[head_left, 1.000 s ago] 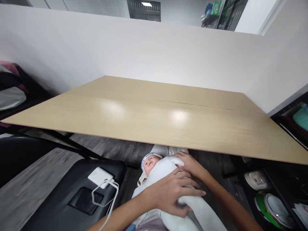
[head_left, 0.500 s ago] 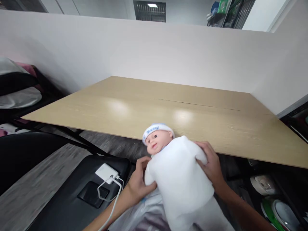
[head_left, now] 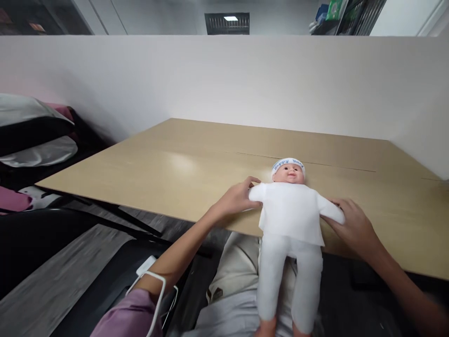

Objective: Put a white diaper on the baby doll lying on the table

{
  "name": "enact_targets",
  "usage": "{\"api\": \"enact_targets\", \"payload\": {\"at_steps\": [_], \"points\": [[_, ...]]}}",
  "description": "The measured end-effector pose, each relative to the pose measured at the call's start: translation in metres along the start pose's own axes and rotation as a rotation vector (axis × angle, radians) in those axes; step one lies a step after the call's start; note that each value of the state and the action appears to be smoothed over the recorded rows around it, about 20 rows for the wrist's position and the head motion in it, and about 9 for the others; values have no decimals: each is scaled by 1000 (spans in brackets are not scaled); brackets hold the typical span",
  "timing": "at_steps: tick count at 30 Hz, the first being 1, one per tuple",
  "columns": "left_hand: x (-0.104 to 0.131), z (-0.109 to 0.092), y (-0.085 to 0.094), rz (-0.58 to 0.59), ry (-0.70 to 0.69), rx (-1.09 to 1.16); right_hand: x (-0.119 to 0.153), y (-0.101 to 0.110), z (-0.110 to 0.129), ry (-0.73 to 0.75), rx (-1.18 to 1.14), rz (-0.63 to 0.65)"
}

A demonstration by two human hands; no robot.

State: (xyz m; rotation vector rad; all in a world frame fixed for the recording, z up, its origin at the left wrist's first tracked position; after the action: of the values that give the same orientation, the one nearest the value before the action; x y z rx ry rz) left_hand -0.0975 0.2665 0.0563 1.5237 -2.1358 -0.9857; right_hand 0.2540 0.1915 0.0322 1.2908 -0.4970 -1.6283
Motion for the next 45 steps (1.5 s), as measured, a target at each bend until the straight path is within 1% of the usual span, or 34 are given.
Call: {"api": "enact_targets", "payload": {"at_steps": [2, 4, 6, 9, 13, 17, 22, 25, 28, 30, 32, 33, 36, 38, 41, 45], "points": [[-27, 21, 1, 13, -7, -47, -16, -21, -15, 29, -36, 31], [-45, 40, 6, 22, -33, -111, -29, -39, -28, 27, -64, 63], [-55, 55, 12, 21, -76, -190, -36, -51, -40, -5, -81, 86], [-56, 68, 16, 9, -137, -298, -35, -61, -50, -44, -97, 110], [-58, 74, 13, -45, -184, -369, -36, -63, -54, -47, -74, 104], [-74, 77, 11, -79, -259, -408, -54, -64, -47, -15, -67, 98], [-95, 81, 10, -96, -310, -459, -72, -70, -44, 16, -39, 22], [-114, 87, 12, -186, -318, -471, -88, -78, -52, 32, -14, -30], [-141, 95, 17, -315, -307, -481, -114, -91, -62, 73, 35, -84], [-159, 102, 22, -381, -302, -476, -133, -98, -69, 91, 87, -123], [-172, 108, 27, -417, -292, -467, -147, -103, -75, 92, 124, -146], [-177, 112, 29, -417, -284, -458, -151, -104, -78, 90, 130, -145], [-181, 122, 33, -371, -270, -423, -153, -104, -85, 85, 124, -132], [-179, 126, 34, -353, -271, -405, -150, -101, -91, 70, 143, -158], [-178, 128, 35, -359, -272, -391, -148, -99, -101, 47, 168, -221], [-178, 127, 34, -364, -251, -387, -153, -107, -109, 70, 117, -212]]}}
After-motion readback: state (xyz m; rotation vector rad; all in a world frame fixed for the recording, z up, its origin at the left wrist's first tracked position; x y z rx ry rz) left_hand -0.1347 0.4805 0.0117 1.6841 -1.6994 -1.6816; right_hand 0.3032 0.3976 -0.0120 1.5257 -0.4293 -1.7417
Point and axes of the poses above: each hand's wrist, its own x-axis away from the middle knuckle, its own y-axis out of the back of the hand, z = x × y, the point moved 6 cm from there along -x, towards the middle knuckle, and after that the axes turned 6 degrees about -z, right-handed, at the moved point
